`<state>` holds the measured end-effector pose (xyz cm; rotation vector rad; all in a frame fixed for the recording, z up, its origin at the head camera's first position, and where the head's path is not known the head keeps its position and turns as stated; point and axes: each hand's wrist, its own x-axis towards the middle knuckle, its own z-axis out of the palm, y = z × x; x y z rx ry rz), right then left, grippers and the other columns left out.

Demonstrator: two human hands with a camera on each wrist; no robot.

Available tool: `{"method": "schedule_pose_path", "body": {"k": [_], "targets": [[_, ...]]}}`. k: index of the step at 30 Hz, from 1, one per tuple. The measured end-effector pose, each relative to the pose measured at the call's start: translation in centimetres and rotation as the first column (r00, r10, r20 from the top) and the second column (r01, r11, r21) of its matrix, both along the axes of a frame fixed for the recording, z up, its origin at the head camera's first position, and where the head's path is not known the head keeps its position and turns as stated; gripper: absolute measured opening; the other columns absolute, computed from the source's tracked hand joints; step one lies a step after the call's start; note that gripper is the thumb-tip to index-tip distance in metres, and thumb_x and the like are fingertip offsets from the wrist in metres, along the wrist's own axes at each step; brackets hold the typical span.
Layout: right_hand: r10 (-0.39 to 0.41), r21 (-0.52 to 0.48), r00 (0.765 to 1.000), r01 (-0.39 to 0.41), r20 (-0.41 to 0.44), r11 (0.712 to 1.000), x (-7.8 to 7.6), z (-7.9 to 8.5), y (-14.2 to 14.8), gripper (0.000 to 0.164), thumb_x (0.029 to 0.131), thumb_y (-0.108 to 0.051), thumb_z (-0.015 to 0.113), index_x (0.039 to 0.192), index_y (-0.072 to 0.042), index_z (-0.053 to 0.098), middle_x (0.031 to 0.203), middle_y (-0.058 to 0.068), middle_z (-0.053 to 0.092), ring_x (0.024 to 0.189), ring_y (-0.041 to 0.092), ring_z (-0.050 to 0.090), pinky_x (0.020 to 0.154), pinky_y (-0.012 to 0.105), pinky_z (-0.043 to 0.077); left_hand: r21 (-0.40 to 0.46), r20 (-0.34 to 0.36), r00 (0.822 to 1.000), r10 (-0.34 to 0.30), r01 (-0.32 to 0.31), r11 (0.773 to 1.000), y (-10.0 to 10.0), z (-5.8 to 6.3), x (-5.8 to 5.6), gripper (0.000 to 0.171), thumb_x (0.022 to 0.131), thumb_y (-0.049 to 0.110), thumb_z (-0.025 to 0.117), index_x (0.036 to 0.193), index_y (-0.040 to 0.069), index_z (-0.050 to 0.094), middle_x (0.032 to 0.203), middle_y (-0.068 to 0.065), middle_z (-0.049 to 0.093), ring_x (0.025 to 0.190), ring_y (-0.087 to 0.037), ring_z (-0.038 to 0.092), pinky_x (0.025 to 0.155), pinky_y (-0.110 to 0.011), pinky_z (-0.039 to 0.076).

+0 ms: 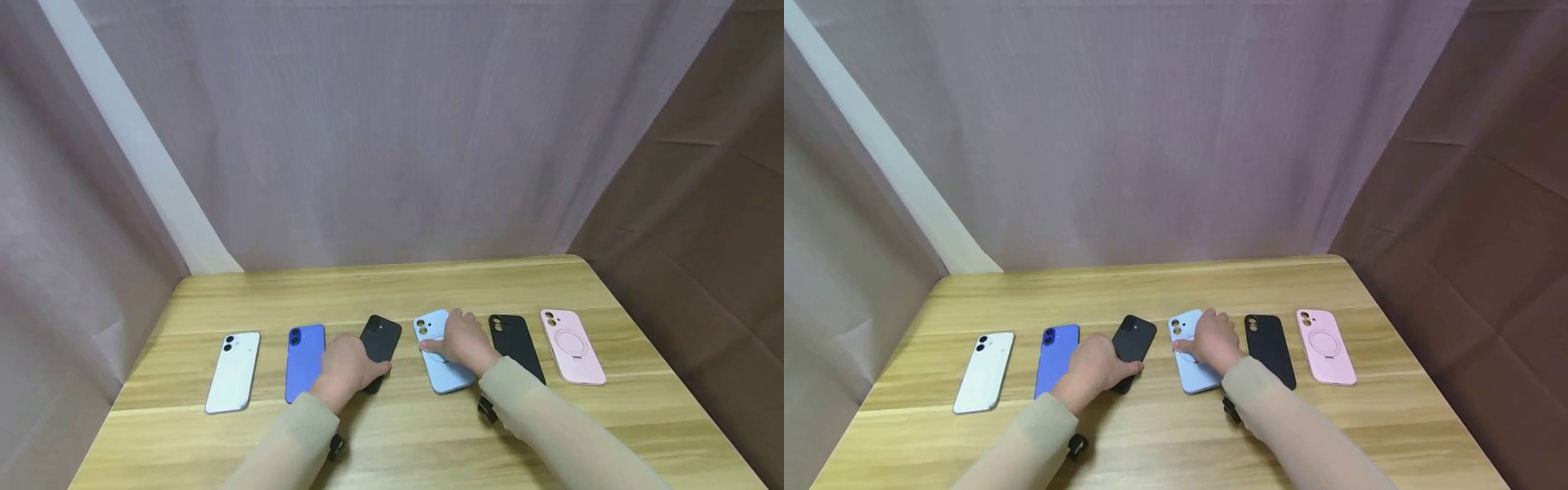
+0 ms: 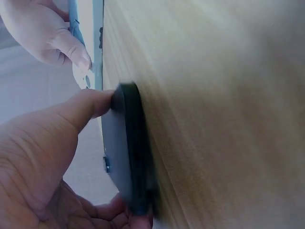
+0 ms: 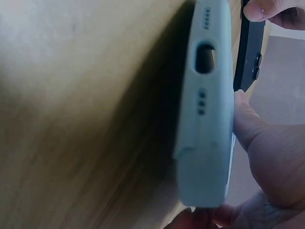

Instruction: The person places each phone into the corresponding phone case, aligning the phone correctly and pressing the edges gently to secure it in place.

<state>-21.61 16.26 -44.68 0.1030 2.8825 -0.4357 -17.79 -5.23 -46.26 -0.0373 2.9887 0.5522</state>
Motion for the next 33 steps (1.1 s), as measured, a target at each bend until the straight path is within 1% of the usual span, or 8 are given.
{"method": "schedule_pose_path", "body": {"k": [3,7,12,16,22,26,31,33], "targets": [[0.002,-0.030,0.999,-0.003,-0.032,1.000,0.1,-0.1,0.3,0.097,0.075,-0.056,0.077,0.129,0.014,0.037,0.110,0.030,0.049,0.087,0.033,0.052,0.074,0.045,0.050,0.036,-0.004,1.000,0.009,-0.008,0.999,0.0,0.1,0.5,0.078,0.068,0.057,0.079,0.104,-0.008,0.057,0.081,-0.011,0.057,0.068,-0.022,0.054,0.058,-0.037,0.050],[0.018,-0.049,0.999,-0.020,-0.043,0.999,0.2,0.2,0.7,0.088,0.081,-0.050,0.074,0.128,0.014,0.036,0.109,0.031,0.047,0.080,0.031,0.052,0.068,0.044,0.050,0.051,-0.006,1.000,0.015,-0.014,0.999,0.0,0.2,0.9,0.090,0.069,0.055,0.080,0.117,-0.012,0.046,0.082,-0.016,0.060,0.071,-0.025,0.058,0.062,-0.040,0.052],[0.048,-0.069,0.999,-0.049,-0.020,0.996,0.1,1.0,1.0,0.075,0.093,-0.039,0.064,0.132,0.017,0.032,0.117,0.036,0.047,0.094,0.037,0.055,0.080,0.049,0.050,0.069,-0.027,1.000,0.015,-0.013,0.998,-0.5,0.0,1.2,0.089,0.072,0.059,0.077,0.117,-0.011,0.046,0.081,-0.017,0.061,0.069,-0.026,0.059,0.060,-0.041,0.052],[0.073,-0.131,0.997,-0.071,0.014,0.989,0.1,1.8,1.4,0.067,0.099,-0.029,0.056,0.137,0.019,0.027,0.125,0.038,0.048,0.105,0.037,0.056,0.089,0.051,0.048,0.113,-0.038,0.999,0.012,-0.008,0.994,-1.1,0.1,1.2,0.073,0.084,0.053,0.069,0.113,-0.011,0.048,0.077,-0.016,0.059,0.066,-0.027,0.059,0.058,-0.042,0.051],[0.091,-0.243,0.995,-0.079,0.037,0.967,0.0,1.8,2.4,0.041,0.099,-0.021,0.054,0.121,0.011,0.042,0.099,0.021,0.058,0.085,0.027,0.057,0.071,0.040,0.051,0.179,-0.024,0.999,-0.040,0.044,0.983,-2.1,0.5,1.3,0.043,0.098,0.027,0.057,0.115,-0.013,0.053,0.090,-0.021,0.062,0.074,-0.029,0.060,0.064,-0.043,0.052],[0.055,-0.361,0.997,-0.029,0.062,0.932,0.0,1.5,2.9,0.032,0.099,-0.020,0.053,0.117,0.006,0.045,0.096,0.014,0.055,0.081,0.024,0.054,0.064,0.032,0.046,0.269,-0.004,0.997,-0.078,0.076,0.960,-2.6,0.4,1.4,0.025,0.100,0.015,0.052,0.109,-0.008,0.057,0.085,-0.015,0.061,0.068,-0.022,0.056,0.059,-0.037,0.050],[0.013,-0.506,0.995,0.036,0.094,0.862,0.3,1.3,3.2,0.032,0.099,-0.018,0.053,0.121,0.004,0.045,0.100,0.015,0.057,0.084,0.024,0.056,0.064,0.031,0.048,0.368,0.028,0.995,-0.099,0.081,0.926,-3.2,0.6,1.6,0.020,0.099,0.012,0.052,0.107,-0.005,0.056,0.083,-0.011,0.059,0.068,-0.021,0.055,0.057,-0.033,0.047],[0.006,-0.532,0.995,0.050,0.103,0.845,0.6,1.4,3.1,0.033,0.099,-0.018,0.053,0.123,0.003,0.044,0.100,0.014,0.057,0.083,0.024,0.056,0.064,0.031,0.049,0.400,0.035,0.994,-0.104,0.082,0.913,-3.4,0.6,1.7,0.017,0.099,0.012,0.052,0.104,-0.004,0.055,0.082,-0.010,0.057,0.067,-0.021,0.054,0.056,-0.032,0.046]]}}
